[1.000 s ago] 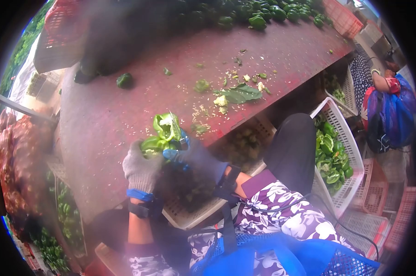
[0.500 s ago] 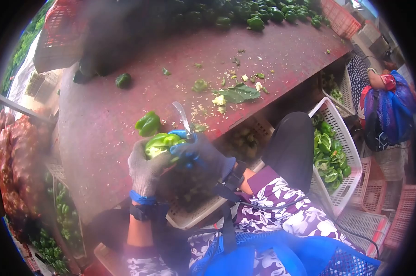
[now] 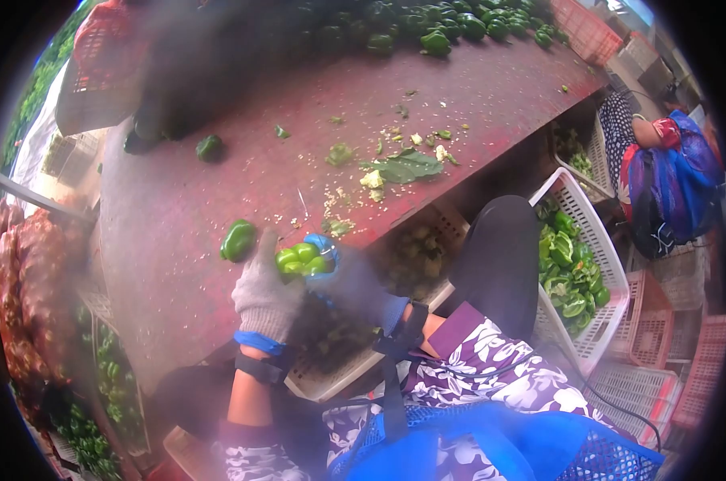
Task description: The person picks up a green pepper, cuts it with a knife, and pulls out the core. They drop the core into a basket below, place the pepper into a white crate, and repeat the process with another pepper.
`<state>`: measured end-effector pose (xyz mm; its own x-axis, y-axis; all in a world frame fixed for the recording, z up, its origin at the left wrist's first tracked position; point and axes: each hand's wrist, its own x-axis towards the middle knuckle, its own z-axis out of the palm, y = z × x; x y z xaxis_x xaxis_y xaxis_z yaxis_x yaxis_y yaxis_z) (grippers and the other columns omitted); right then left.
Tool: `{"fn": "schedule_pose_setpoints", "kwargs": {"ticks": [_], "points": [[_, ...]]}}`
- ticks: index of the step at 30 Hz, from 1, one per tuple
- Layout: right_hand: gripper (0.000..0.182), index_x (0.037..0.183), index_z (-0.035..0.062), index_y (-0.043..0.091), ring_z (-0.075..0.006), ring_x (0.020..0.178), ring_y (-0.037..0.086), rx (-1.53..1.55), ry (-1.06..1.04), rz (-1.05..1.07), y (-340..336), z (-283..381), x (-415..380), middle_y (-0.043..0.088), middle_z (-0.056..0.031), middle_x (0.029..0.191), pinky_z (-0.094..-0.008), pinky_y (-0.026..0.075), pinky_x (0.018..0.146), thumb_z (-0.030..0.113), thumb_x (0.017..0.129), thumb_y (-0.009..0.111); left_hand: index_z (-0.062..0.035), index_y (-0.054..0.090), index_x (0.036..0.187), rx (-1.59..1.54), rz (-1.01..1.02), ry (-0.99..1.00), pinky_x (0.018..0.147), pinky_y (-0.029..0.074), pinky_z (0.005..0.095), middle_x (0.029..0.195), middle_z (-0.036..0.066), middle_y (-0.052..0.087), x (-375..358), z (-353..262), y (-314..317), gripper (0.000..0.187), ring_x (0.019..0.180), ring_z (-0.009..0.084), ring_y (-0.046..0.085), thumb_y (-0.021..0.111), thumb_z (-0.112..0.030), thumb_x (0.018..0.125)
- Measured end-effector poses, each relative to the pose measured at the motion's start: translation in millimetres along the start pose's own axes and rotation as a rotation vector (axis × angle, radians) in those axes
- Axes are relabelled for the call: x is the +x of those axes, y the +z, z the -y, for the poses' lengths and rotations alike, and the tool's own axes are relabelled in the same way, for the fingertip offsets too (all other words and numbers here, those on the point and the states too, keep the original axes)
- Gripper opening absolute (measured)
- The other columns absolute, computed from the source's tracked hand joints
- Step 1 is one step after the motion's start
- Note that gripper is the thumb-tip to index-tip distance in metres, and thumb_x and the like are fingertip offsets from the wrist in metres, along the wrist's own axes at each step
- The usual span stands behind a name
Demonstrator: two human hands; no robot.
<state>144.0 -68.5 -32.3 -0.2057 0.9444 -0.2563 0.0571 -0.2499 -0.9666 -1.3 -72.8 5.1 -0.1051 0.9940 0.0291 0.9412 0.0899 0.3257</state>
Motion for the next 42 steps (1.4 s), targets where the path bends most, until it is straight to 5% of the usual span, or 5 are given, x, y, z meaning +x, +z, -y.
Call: {"fn": "schedule_pose_setpoints", "kwargs": {"ticks": [4, 7, 14, 26, 42], "points": [[0.042, 0.115, 0.0075, 0.064, -0.0213, 0.086, 0.071, 0.057, -0.021, -0.045, -1, 9, -3, 0.072, -0.0121, 0.094, -0.0345, 0.055, 0.079, 0.019, 0.077, 0.074, -0.014, 0.047, 0.139, 0.028, 0.008, -0.06, 0.077, 0.053, 0.0496, 0.099, 0.019, 0.069, 1, -3, -5, 0.068, 0.092, 0.041, 0.068, 0.069, -0.02, 0.075], [0.051, 0.131, 0.0023, 0.059, -0.0057, 0.076, 0.061, -0.006, 0.011, 0.01, -5, 18, -3, 0.069, -0.001, 0.091, -0.0257, 0.052, 0.069, 0.009, 0.082, 0.071, -0.0123, 0.048, 0.139, -0.002, -0.036, -0.071, 0.078, 0.053, 0.0498, 0.099, 0.02, 0.07, 0, -1, 1, 0.067, 0.091, 0.0411, 0.068, 0.07, -0.021, 0.076], [0.047, 0.126, 0.0043, 0.064, -0.0076, 0.075, 0.063, -0.003, -0.08, -0.007, -11, 20, 0, 0.07, -0.0016, 0.086, -0.0273, 0.053, 0.068, 0.012, 0.08, 0.072, -0.0183, 0.049, 0.143, -0.214, -0.032, -0.202, 0.087, 0.053, 0.043, 0.109, 0.021, 0.07, -2, -1, 16, 0.067, 0.104, 0.0379, 0.068, 0.072, -0.022, 0.08], [0.046, 0.126, 0.0069, 0.065, -0.0069, 0.059, 0.057, 0.585, 0.117, 0.186, -25, 18, 10, 0.067, -0.0019, 0.082, -0.0243, 0.048, 0.049, 0.002, 0.08, 0.066, 0.0091, 0.049, 0.138, -0.757, -0.1, -0.198, 0.082, 0.054, 0.0281, 0.105, 0.012, 0.07, -19, -25, -19, 0.071, 0.092, 0.0146, 0.066, 0.078, -0.01, 0.077], [0.057, 0.134, 0.009, 0.061, -0.0071, 0.059, 0.058, 0.547, 0.063, -0.043, -9, 29, -14, 0.066, -0.0019, 0.084, -0.0243, 0.048, 0.051, -0.006, 0.079, 0.062, 0.0008, 0.045, 0.145, -1.253, -0.216, -0.091, 0.093, 0.052, 0.0306, 0.131, 0.012, 0.058, -3, 16, 27, 0.066, 0.11, 0.0188, 0.061, 0.068, 0.003, 0.084]]}}
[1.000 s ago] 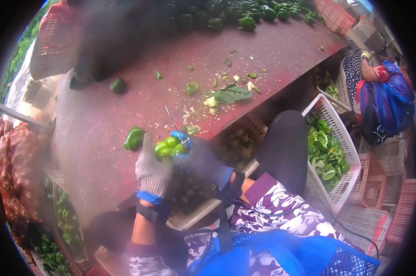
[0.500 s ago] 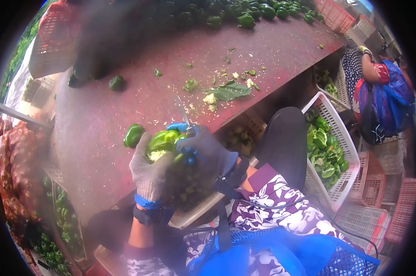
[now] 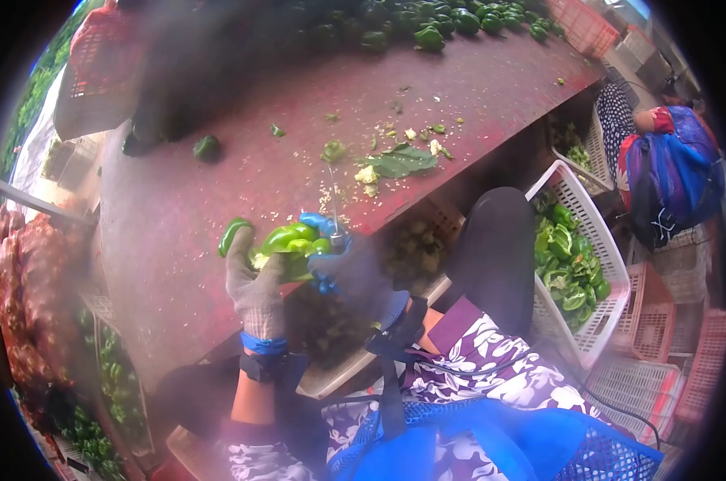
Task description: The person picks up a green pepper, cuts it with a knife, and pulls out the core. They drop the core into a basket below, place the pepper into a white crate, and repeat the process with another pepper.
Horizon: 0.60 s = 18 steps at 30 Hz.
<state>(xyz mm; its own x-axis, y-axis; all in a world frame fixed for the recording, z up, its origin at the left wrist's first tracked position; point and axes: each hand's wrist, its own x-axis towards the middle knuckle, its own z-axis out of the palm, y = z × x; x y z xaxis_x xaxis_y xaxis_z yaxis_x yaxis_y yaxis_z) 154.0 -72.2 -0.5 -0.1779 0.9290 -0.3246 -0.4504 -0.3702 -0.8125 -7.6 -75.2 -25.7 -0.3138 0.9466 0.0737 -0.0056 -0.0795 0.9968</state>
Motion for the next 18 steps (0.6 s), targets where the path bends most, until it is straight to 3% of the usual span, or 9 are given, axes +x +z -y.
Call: {"fn": "schedule_pose_setpoints", "kwargs": {"ticks": [5, 8, 11, 14, 18], "points": [[0.057, 0.134, 0.0091, 0.062, -0.0049, 0.063, 0.057, 0.054, -0.114, -0.038, 0, -3, 0, 0.068, 0.0001, 0.095, -0.022, 0.048, 0.055, -0.007, 0.079, 0.061, -0.0048, 0.047, 0.145, 0.368, 0.047, 0.318, 0.09, 0.051, 0.0291, 0.123, 0.01, 0.061, -2, -3, 16, 0.067, 0.104, 0.0158, 0.061, 0.064, 0.009, 0.082], [0.058, 0.133, 0.0094, 0.062, -0.0042, 0.062, 0.055, 0.049, -0.111, -0.048, -2, -2, -1, 0.068, 0.0011, 0.095, -0.0221, 0.048, 0.054, -0.007, 0.078, 0.061, -0.0051, 0.047, 0.146, 0.347, 0.012, 0.305, 0.088, 0.051, 0.0284, 0.116, 0.008, 0.062, 2, 1, 18, 0.068, 0.101, 0.014, 0.061, 0.063, 0.01, 0.081], [0.058, 0.133, 0.01, 0.062, -0.004, 0.06, 0.054, -0.025, -0.086, -0.088, -4, 2, -3, 0.067, 0.001, 0.092, -0.0225, 0.047, 0.053, -0.007, 0.078, 0.061, -0.0054, 0.046, 0.147, 0.28, -0.003, 0.262, 0.088, 0.051, 0.0287, 0.121, 0.01, 0.062, 11, 11, 8, 0.069, 0.102, 0.0147, 0.061, 0.061, 0.011, 0.081], [0.058, 0.134, 0.0089, 0.061, -0.0043, 0.058, 0.053, -0.036, -0.054, -0.091, -12, 3, -3, 0.066, 0.0006, 0.086, -0.0221, 0.047, 0.052, -0.007, 0.078, 0.062, -0.0052, 0.044, 0.148, 0.285, 0.143, -0.003, 0.089, 0.051, 0.0299, 0.13, 0.013, 0.06, 16, 22, -8, 0.068, 0.107, 0.0175, 0.061, 0.065, 0.002, 0.084], [0.059, 0.136, 0.006, 0.059, -0.0045, 0.056, 0.054, -0.064, -0.07, -0.096, -17, 8, -4, 0.064, 0.0006, 0.08, -0.0214, 0.046, 0.052, -0.006, 0.079, 0.062, 0.0005, 0.048, 0.142, 0.169, 0.378, -0.064, 0.095, 0.049, 0.0304, 0.124, 0.01, 0.061, 4, -12, 5, 0.059, 0.111, 0.0174, 0.06, 0.07, -0.016, 0.09]]}}
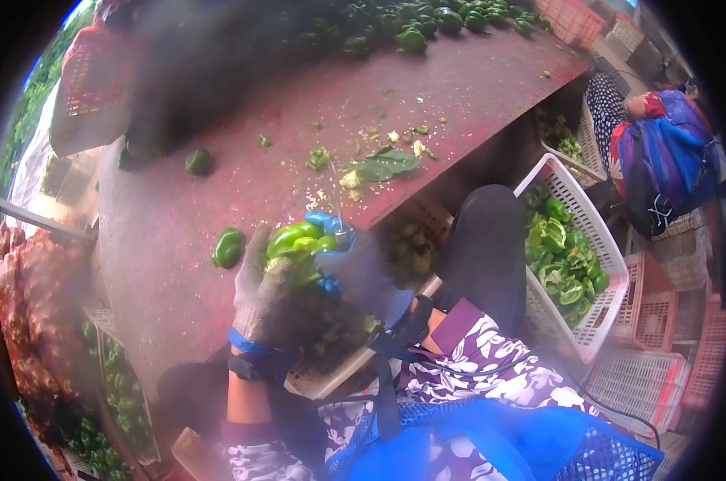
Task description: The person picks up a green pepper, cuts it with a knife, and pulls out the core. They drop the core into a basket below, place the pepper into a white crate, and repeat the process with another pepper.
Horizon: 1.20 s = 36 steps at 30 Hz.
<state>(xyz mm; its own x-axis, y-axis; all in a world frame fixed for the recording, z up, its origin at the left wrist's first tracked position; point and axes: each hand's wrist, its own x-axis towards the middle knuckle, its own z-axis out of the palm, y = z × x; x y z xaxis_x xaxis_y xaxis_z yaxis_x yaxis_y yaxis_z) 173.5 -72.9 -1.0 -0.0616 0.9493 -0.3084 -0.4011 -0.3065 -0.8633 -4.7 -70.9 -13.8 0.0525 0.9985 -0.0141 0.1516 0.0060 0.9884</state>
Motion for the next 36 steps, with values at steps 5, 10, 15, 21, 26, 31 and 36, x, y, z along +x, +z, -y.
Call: {"fn": "schedule_pose_setpoints", "kwargs": {"ticks": [5, 10, 15, 21, 26, 31, 36], "points": [[0.058, 0.136, 0.0069, 0.059, -0.0034, 0.058, 0.053, -0.029, -0.032, -0.006, 0, -1, 0, 0.063, 0.0023, 0.081, -0.0213, 0.047, 0.053, -0.005, 0.079, 0.062, 0.0007, 0.052, 0.137, 0.15, 0.082, -0.036, 0.094, 0.05, 0.0297, 0.121, 0.01, 0.065, 1, -7, 4, 0.054, 0.109, 0.0167, 0.063, 0.07, -0.021, 0.09], [0.058, 0.138, 0.0088, 0.059, -0.002, 0.061, 0.052, -0.096, -0.114, -0.007, 6, -5, -10, 0.064, 0.0032, 0.085, -0.021, 0.047, 0.055, -0.004, 0.081, 0.064, -0.004, 0.053, 0.136, 0.262, -0.07, -0.009, 0.089, 0.053, 0.0311, 0.119, 0.01, 0.067, 0, -4, 8, 0.05, 0.103, 0.0161, 0.066, 0.07, -0.018, 0.092], [0.054, 0.133, 0.0103, 0.062, -0.0028, 0.066, 0.056, -0.071, -0.188, -0.035, 6, -9, -9, 0.067, 0.002, 0.091, -0.0221, 0.05, 0.058, -0.004, 0.081, 0.065, -0.0046, 0.049, 0.14, 0.402, -0.162, 0.048, 0.088, 0.055, 0.0326, 0.119, 0.013, 0.067, 7, 20, 13, 0.049, 0.104, 0.018, 0.066, 0.066, -0.014, 0.095], [0.06, 0.137, 0.0085, 0.059, -0.0035, 0.059, 0.055, 0.019, -0.113, -0.066, -3, -5, -7, 0.066, 0.0011, 0.084, -0.0218, 0.047, 0.052, -0.006, 0.079, 0.064, -0.0047, 0.047, 0.143, 0.163, -0.166, -0.128, 0.087, 0.053, 0.0314, 0.115, 0.013, 0.067, 4, -3, 24, 0.051, 0.102, 0.0186, 0.065, 0.062, -0.01, 0.095], [0.058, 0.133, 0.0125, 0.062, -0.004, 0.057, 0.05, 0.061, -0.065, -0.126, -12, 8, -8, 0.061, 0.0023, 0.081, -0.0232, 0.046, 0.049, -0.008, 0.079, 0.064, -0.0015, 0.053, 0.137, 0.203, 0.136, -0.148, 0.086, 0.051, 0.027, 0.113, 0.008, 0.067, -8, -13, 14, 0.046, 0.101, 0.0157, 0.064, 0.059, -0.008, 0.092], [0.057, 0.133, 0.0123, 0.062, -0.0038, 0.059, 0.051, 0.006, -0.066, -0.133, -16, 9, -16, 0.061, 0.0023, 0.082, -0.0218, 0.045, 0.051, -0.007, 0.08, 0.065, 0.0, 0.062, 0.125, 0.279, 0.042, -0.236, 0.08, 0.051, 0.0268, 0.1, 0.005, 0.068, -15, -36, 32, 0.036, 0.09, 0.0127, 0.062, 0.058, -0.008, 0.091], [0.058, 0.137, 0.009, 0.058, -0.006, 0.066, 0.06, -0.019, -0.269, -0.067, -20, -9, -18, 0.067, -0.0018, 0.092, -0.0221, 0.05, 0.058, -0.006, 0.081, 0.064, -0.0035, 0.065, 0.123, -0.018, -0.024, -0.282, 0.078, 0.052, 0.0303, 0.098, 0.004, 0.07, -17, -26, 36, 0.033, 0.086, 0.0139, 0.065, 0.058, -0.009, 0.092]]}}
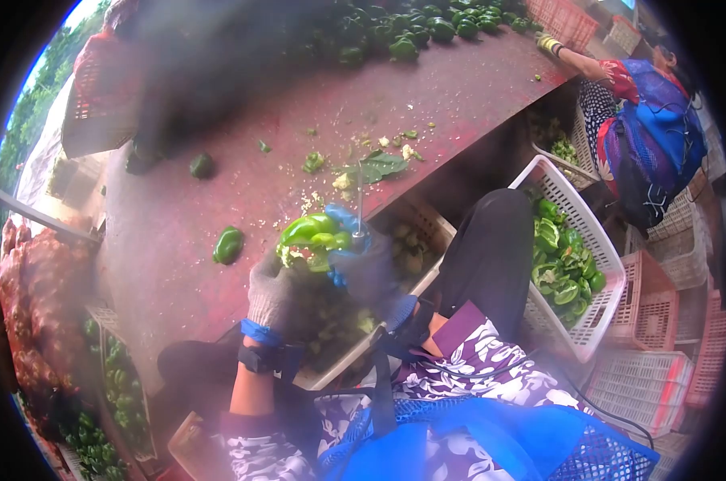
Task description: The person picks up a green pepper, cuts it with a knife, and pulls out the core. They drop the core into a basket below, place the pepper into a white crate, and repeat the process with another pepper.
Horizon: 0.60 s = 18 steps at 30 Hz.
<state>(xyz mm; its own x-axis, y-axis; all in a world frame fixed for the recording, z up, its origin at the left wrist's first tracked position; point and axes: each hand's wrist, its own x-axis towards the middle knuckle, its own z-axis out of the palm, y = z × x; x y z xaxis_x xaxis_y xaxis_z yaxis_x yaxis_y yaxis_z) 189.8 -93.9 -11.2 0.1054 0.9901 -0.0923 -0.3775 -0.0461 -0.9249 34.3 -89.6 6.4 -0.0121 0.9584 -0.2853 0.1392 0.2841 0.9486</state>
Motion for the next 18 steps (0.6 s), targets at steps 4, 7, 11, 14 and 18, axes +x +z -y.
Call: {"fn": "schedule_pose_setpoints", "kwargs": {"ticks": [4, 7, 11, 14, 18], "points": [[0.059, 0.139, 0.005, 0.057, -0.0093, 0.084, 0.067, -0.139, -0.06, 0.032, -7, -1, -13, 0.069, -0.007, 0.109, -0.0239, 0.055, 0.073, -0.008, 0.081, 0.061, -0.0035, 0.066, 0.122, 0.173, -0.094, 0.066, 0.077, 0.052, 0.031, 0.102, 0.008, 0.073, -8, -7, 16, 0.032, 0.089, 0.0142, 0.067, 0.058, -0.01, 0.092], [0.058, 0.139, 0.0047, 0.056, -0.0103, 0.09, 0.065, -0.369, -0.207, 0.074, -13, 4, -23, 0.068, -0.0075, 0.108, -0.0248, 0.054, 0.077, -0.006, 0.082, 0.062, -0.0024, 0.067, 0.122, 0.403, -0.248, 0.196, 0.081, 0.054, 0.0328, 0.102, 0.013, 0.074, 15, 32, 3, 0.035, 0.092, 0.02, 0.07, 0.063, -0.008, 0.088], [0.053, 0.135, 0.008, 0.06, -0.0036, 0.061, 0.054, -0.236, -0.28, 0.086, -26, 15, -31, 0.062, 0.0018, 0.078, -0.0208, 0.045, 0.053, 0.001, 0.083, 0.068, -0.0017, 0.066, 0.123, 0.23, -0.139, 0.255, 0.085, 0.054, 0.0355, 0.108, 0.019, 0.072, 10, 30, 0, 0.041, 0.096, 0.0277, 0.071, 0.069, -0.007, 0.082], [0.044, 0.127, 0.0063, 0.063, -0.0078, 0.064, 0.058, 0.197, -0.155, 0.128, -43, 24, -10, 0.064, -0.0034, 0.081, -0.0221, 0.046, 0.052, 0.003, 0.083, 0.067, -0.0026, 0.065, 0.124, 0.624, 0.056, 0.154, 0.088, 0.053, 0.0354, 0.122, 0.019, 0.066, -15, 5, 11, 0.044, 0.109, 0.0286, 0.066, 0.072, -0.009, 0.081], [0.041, 0.119, 0.0059, 0.057, -0.0074, 0.06, 0.054, 0.824, 0.22, 0.305, -92, 72, 4, 0.062, -0.007, 0.085, -0.0216, 0.044, 0.048, 0.03, 0.09, 0.073, -0.0084, 0.063, 0.129, 0.575, -0.071, 0.256, 0.098, 0.048, 0.0417, 0.127, 0.019, 0.061, 10, 13, -20, 0.05, 0.119, 0.0336, 0.06, 0.075, -0.02, 0.081]]}}
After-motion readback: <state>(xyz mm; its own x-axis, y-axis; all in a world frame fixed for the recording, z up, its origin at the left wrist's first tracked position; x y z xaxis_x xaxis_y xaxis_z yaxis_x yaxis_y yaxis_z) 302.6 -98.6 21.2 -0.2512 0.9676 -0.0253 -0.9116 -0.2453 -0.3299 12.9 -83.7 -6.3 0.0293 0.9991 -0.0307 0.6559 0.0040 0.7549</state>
